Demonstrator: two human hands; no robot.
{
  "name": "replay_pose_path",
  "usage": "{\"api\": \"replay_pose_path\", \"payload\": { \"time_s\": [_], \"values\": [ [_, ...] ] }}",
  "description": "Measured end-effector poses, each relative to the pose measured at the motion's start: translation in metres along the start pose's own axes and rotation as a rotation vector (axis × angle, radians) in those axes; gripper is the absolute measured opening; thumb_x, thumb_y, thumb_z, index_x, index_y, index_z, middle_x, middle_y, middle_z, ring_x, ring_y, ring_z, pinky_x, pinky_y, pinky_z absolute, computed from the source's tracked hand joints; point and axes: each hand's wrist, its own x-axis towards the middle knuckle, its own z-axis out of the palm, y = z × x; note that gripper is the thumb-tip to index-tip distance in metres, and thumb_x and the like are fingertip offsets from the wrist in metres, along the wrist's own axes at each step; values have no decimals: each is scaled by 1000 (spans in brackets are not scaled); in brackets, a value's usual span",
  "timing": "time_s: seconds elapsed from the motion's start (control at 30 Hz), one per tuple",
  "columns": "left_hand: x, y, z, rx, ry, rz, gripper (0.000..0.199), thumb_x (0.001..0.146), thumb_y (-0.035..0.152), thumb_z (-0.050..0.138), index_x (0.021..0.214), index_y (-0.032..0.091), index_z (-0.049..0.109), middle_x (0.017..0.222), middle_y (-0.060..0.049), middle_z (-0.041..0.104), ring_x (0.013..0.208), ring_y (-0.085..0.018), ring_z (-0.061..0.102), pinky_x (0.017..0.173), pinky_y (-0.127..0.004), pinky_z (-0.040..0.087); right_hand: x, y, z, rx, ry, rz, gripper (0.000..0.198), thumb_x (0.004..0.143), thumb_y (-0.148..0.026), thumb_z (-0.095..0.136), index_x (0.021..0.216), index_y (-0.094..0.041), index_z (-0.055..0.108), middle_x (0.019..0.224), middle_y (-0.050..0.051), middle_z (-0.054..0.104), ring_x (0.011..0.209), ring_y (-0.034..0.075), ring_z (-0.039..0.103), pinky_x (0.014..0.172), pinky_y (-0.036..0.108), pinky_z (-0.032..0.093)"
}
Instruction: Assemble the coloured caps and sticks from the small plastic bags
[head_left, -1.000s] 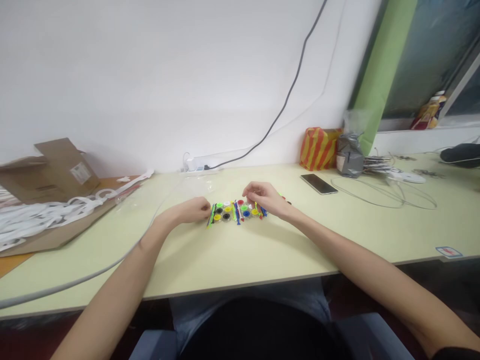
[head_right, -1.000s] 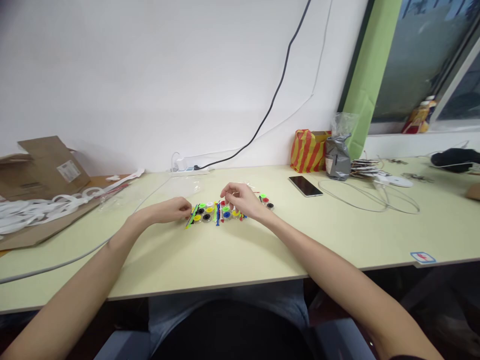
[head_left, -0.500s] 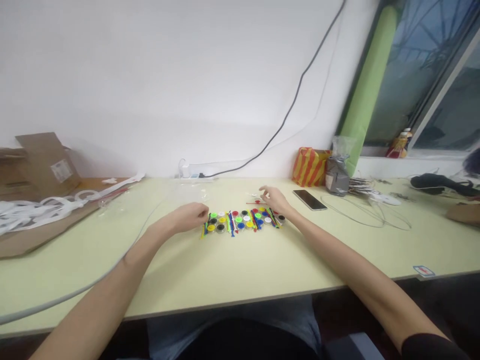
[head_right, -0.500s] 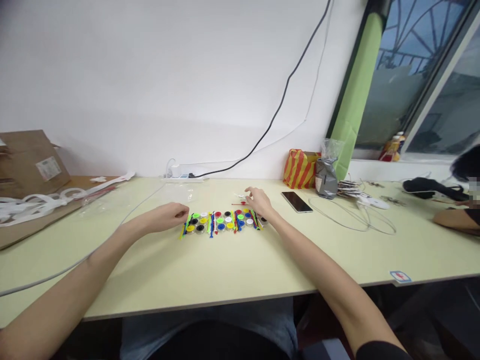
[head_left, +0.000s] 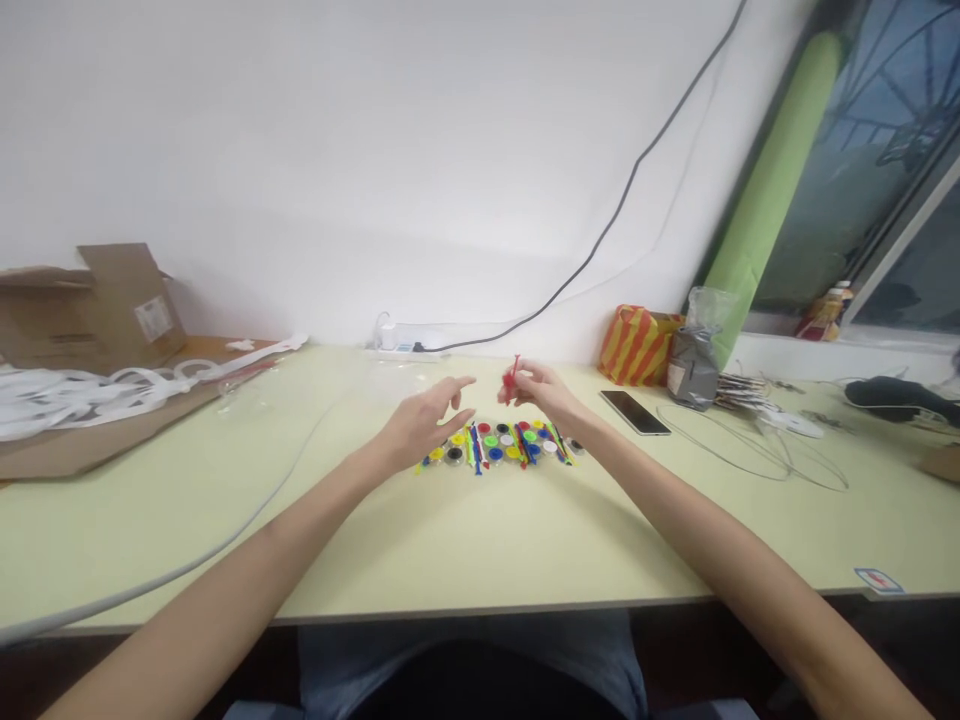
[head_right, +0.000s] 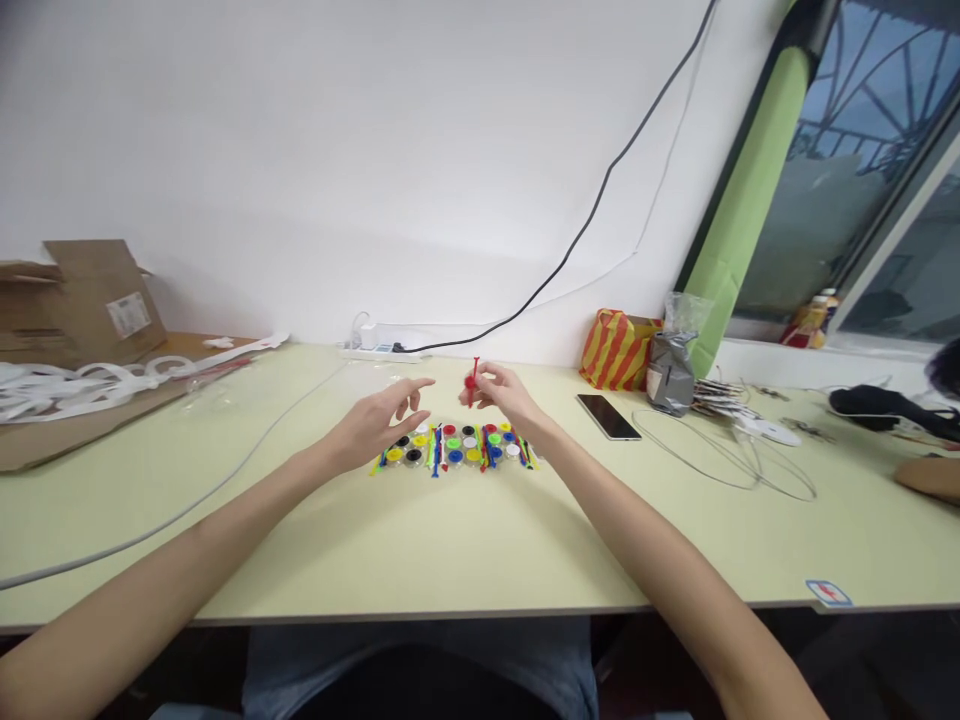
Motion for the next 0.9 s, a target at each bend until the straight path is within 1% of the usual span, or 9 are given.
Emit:
{"api": "replay_pose_path", "payload": {
  "time_s": [0.07,0.13,0.33,0.4,0.47,0.57,0.63,0.8,0.9],
  "values": [
    [0,5,3,-54,47,60,49,99,47,46,143,25,47,101,-3,60,78,-15,57,72,-28,46,-15,-10,20,180,-106,12,41,89,-58,62,100,-19,55,81,5,70,74,17,68,68,27,50],
    [0,10,7,-114,64,121,40,100,44,47,135,24,54,100,-3,59,79,-15,56,71,-28,46,-29,-16,40,280,-145,25,40,87,-56,67,98,-19,55,72,0,65,66,14,63,66,26,49],
    [0,23,12,-224,82,191,19,103,32,45,102,20,60,95,-4,59,80,-15,54,74,-29,46,-52,-27,67,420,11,100,47,89,-51,66,118,-22,43,68,-1,67,61,16,62,62,28,47],
    [1,25,12,-236,75,167,16,101,33,48,101,20,58,98,-5,59,84,-16,56,76,-30,47,-56,-33,65,322,12,52,38,95,-53,56,115,-22,44,72,1,69,65,17,65,65,28,47],
    [0,26,12,-264,26,114,16,100,35,51,104,20,55,99,-4,61,86,-17,59,77,-31,48,-58,-36,62,69,8,-50,29,100,-51,47,110,-23,47,75,2,70,68,18,65,68,28,46],
    [-2,27,14,-329,-88,19,15,98,34,52,105,21,49,95,-2,65,82,-16,63,73,-30,48,-59,-36,56,-401,34,-188,13,102,-34,46,105,-23,51,76,1,67,66,17,60,68,27,40],
    [-4,28,16,-329,-113,-11,14,95,31,54,100,21,47,92,-1,65,80,-16,62,72,-29,47,-58,-34,52,-569,9,-230,9,100,-24,44,105,-23,53,76,1,66,65,18,57,67,26,38],
    [-4,28,16,-247,-79,-31,11,90,27,54,99,20,53,81,2,62,66,-13,53,65,-26,42,-57,-32,43,-508,-177,-340,14,99,-23,48,112,-23,54,93,3,70,76,17,61,74,27,43],
    [-2,28,14,-222,-73,11,8,88,25,56,84,18,55,74,2,60,64,-12,49,62,-25,40,-58,-32,43,-401,-171,-314,5,98,-25,52,101,-23,54,87,1,69,74,16,61,72,26,45]
  ]
}}
